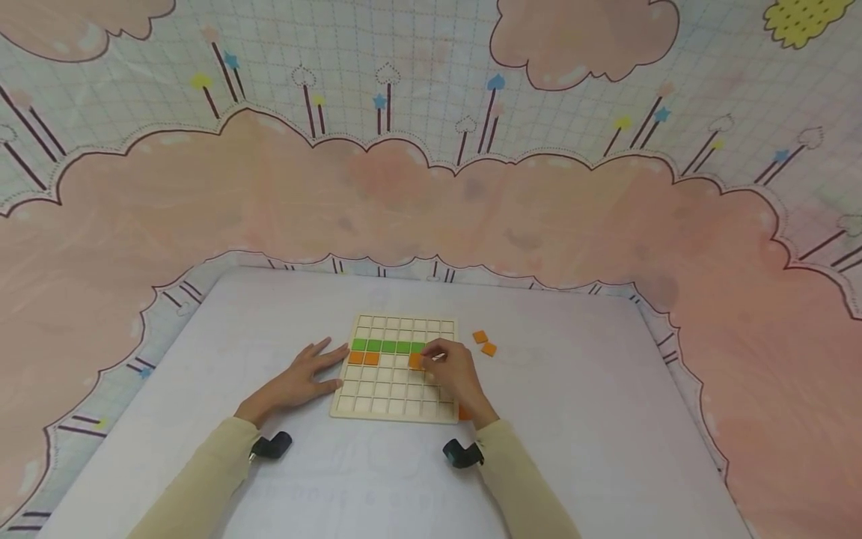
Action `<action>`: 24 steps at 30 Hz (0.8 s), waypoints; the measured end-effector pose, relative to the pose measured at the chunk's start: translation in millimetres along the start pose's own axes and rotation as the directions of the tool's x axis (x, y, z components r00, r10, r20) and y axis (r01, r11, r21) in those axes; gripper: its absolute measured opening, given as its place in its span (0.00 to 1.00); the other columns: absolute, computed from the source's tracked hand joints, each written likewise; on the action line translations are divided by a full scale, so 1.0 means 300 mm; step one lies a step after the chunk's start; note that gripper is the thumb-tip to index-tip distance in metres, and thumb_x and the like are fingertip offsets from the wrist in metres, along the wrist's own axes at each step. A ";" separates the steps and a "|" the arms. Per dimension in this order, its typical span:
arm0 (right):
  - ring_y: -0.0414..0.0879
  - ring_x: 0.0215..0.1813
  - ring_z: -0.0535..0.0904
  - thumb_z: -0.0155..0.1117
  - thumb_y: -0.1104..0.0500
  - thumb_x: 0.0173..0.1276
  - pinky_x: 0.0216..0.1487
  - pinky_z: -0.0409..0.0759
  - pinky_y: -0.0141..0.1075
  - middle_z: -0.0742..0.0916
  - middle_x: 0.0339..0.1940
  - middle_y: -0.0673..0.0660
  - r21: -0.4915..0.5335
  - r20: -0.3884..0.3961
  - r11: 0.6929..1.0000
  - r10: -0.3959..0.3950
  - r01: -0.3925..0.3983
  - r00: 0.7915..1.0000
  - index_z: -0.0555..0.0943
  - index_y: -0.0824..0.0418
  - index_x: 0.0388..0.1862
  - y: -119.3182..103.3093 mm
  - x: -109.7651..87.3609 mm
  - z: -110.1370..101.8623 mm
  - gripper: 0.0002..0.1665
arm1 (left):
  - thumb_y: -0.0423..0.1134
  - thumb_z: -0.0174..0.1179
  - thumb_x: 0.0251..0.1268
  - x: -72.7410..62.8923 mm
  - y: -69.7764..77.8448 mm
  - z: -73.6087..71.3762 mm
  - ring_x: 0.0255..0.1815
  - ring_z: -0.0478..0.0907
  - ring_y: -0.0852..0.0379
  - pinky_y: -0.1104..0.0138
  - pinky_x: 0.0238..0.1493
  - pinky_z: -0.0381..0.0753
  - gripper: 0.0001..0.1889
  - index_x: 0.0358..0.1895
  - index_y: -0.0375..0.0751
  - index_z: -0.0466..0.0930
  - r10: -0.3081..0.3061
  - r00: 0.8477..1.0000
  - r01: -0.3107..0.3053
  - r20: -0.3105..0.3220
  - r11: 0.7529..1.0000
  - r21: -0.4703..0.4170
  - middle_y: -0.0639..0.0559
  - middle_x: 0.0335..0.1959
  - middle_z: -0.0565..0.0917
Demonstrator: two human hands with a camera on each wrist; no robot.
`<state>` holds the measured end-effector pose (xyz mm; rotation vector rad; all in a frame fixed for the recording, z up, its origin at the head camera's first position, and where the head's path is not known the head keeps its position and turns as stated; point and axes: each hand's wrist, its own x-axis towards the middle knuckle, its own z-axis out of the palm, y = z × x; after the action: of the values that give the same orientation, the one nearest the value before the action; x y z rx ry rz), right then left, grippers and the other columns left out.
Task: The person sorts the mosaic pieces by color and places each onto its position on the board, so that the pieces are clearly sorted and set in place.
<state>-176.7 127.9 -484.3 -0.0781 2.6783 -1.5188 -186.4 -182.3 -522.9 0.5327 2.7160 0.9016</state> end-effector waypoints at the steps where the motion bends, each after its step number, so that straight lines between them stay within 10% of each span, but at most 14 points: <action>1: 0.43 0.32 0.79 0.70 0.61 0.64 0.32 0.77 0.32 0.88 0.37 0.53 0.005 0.001 1.000 -0.004 0.004 1.000 0.86 0.55 0.38 -0.002 0.003 0.004 0.04 | 0.48 0.62 0.67 0.000 0.001 0.000 0.82 0.39 0.38 0.38 0.79 0.37 0.35 0.75 0.48 0.61 0.000 1.000 0.000 -0.003 1.000 -0.001 0.50 0.78 0.61; 24: 0.42 0.31 0.80 0.68 0.61 0.65 0.35 0.79 0.33 0.88 0.36 0.54 0.023 -0.003 1.000 -0.018 0.019 1.000 0.86 0.57 0.38 -0.039 0.052 0.101 0.03 | 0.50 0.63 0.66 0.000 -0.003 0.002 0.82 0.37 0.36 0.35 0.77 0.39 0.36 0.75 0.51 0.61 -0.034 0.999 0.035 0.007 0.999 -0.013 0.51 0.79 0.59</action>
<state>-189.9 94.9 -490.3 -0.0998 2.6693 -1.5558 -186.4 -182.7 -524.0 0.4839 2.7027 0.9069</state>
